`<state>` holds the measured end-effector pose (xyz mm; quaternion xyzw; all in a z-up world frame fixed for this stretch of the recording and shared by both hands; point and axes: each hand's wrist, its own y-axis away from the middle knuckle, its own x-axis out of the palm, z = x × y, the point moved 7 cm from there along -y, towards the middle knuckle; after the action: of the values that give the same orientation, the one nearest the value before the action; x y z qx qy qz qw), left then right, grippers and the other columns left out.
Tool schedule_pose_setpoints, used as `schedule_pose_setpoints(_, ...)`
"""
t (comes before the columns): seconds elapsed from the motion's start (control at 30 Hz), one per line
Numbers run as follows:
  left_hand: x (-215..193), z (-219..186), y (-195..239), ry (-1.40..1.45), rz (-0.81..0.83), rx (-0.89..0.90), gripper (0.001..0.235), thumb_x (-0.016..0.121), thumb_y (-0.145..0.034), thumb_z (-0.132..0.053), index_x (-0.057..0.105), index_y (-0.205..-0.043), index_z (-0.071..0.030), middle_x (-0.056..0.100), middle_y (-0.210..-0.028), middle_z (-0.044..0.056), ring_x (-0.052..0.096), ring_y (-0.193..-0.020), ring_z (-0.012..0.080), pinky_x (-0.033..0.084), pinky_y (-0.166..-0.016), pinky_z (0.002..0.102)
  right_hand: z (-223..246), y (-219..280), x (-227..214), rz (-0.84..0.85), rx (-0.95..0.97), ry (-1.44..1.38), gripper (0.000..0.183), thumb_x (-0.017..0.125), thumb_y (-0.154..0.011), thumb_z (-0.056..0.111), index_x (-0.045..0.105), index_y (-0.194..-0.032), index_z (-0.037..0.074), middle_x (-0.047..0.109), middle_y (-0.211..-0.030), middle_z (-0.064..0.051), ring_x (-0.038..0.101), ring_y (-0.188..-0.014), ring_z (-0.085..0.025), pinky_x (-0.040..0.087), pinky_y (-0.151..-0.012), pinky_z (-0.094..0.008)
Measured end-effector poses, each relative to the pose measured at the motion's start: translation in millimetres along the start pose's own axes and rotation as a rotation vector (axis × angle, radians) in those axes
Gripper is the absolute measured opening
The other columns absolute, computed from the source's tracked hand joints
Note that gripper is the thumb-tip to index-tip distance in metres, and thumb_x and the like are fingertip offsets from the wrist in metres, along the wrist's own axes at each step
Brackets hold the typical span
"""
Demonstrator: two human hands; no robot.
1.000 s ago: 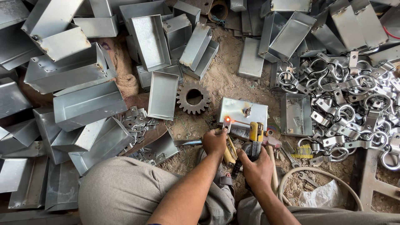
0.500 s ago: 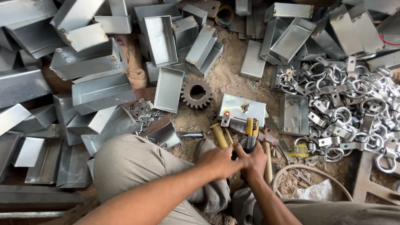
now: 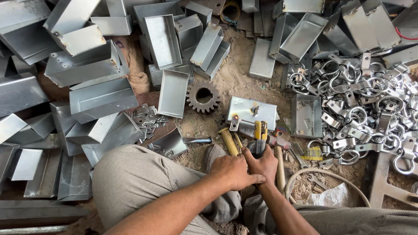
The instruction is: The person welds a small metal tab onto a rectangular metal box using an arc welding electrode holder while sitting on the floor, then picks up and aligns another small metal component against a larger metal gear.
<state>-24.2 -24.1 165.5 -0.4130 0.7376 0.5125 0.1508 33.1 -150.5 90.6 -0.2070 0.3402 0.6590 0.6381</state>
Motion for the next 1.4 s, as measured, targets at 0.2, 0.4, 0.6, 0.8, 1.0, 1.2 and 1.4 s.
schedule_pose_setpoints(0.2, 2.8, 2.6, 0.6, 0.012, 0.039, -0.03, 0.092, 0.059, -0.081, -0.081, 0.07, -0.109, 0.006, 0.075, -0.105, 0.019, 0.074, -0.099, 0.0317, 0.058, -0.088, 0.043, 1.5, -1.8, 3.6, 0.032, 0.01, 0.003, 0.054, 0.082, -0.073, 0.049, 0.066, -0.094, 0.001, 0.074, -0.082, -0.018, 0.074, -0.074, -0.033, 0.057, -0.073, -0.045)
schedule_pose_setpoints(0.4, -5.9, 1.8, 3.6, 0.055, -0.042, -0.033, 0.094, 0.066, -0.078, -0.079, 0.066, -0.117, 0.007, 0.072, -0.114, 0.024, 0.07, -0.11, 0.0349, 0.054, -0.095, 0.045, 4.9, -1.6, 2.4, -0.015, -0.069, -0.014, 0.054, 0.082, -0.074, 0.049, 0.069, -0.099, 0.003, 0.074, -0.086, -0.02, 0.074, -0.079, -0.036, 0.057, -0.075, -0.045)
schedule_pose_setpoints(0.6, -7.1, 2.3, 5.9, 0.052, -0.015, -0.068, 0.1, 0.066, -0.078, -0.08, 0.061, -0.125, 0.009, 0.07, -0.12, 0.023, 0.068, -0.117, 0.0339, 0.052, -0.1, 0.045, 6.4, -0.2, 3.0, -0.021, -0.076, -0.025, 0.054, 0.082, -0.073, 0.048, 0.07, -0.102, 0.005, 0.075, -0.089, -0.02, 0.074, -0.082, -0.037, 0.057, -0.075, -0.046)
schedule_pose_setpoints(0.8, -10.6, 2.1, 9.4, 0.115, -0.029, -0.046, 0.096, 0.067, -0.076, -0.078, 0.064, -0.122, 0.007, 0.071, -0.12, 0.022, 0.068, -0.118, 0.0341, 0.051, -0.102, 0.044, 4.2, -1.4, 4.4, -0.014, -0.071, -0.031, 0.054, 0.081, -0.073, 0.049, 0.07, -0.103, 0.005, 0.076, -0.09, -0.02, 0.074, -0.084, -0.037, 0.057, -0.077, -0.045)
schedule_pose_setpoints(1.0, -8.6, -0.4, 7.9, 0.042, 0.036, -0.062, 0.095, 0.062, -0.08, -0.078, 0.066, -0.119, 0.008, 0.074, -0.115, 0.023, 0.072, -0.111, 0.0336, 0.054, -0.098, 0.044, -0.4, -4.0, 5.9, 0.005, -0.052, -0.003, 0.056, 0.083, -0.072, 0.051, 0.069, -0.098, 0.003, 0.075, -0.089, -0.021, 0.074, -0.082, -0.038, 0.057, -0.077, -0.046)
schedule_pose_setpoints(1.2, -9.0, 0.1, 5.5, 0.097, -0.059, -0.002, 0.094, 0.066, -0.081, -0.076, 0.063, -0.121, 0.009, 0.071, -0.117, 0.025, 0.069, -0.112, 0.0355, 0.053, -0.098, 0.045, -4.4, -5.4, 8.0, -0.006, -0.032, 0.002, 0.058, 0.083, -0.071, 0.051, 0.069, -0.1, 0.003, 0.075, -0.088, -0.022, 0.074, -0.082, -0.039, 0.057, -0.075, -0.047)
schedule_pose_setpoints(1.4, -6.0, 0.6, 5.5, 0.08, -0.03, -0.044, 0.094, 0.066, -0.08, -0.077, 0.063, -0.121, 0.008, 0.071, -0.115, 0.023, 0.069, -0.111, 0.0343, 0.052, -0.097, 0.045, -0.1, -3.4, 6.2, -0.001, -0.066, -0.017, 0.057, 0.082, -0.072, 0.053, 0.069, -0.1, 0.004, 0.075, -0.088, -0.02, 0.074, -0.082, -0.038, 0.056, -0.075, -0.047)
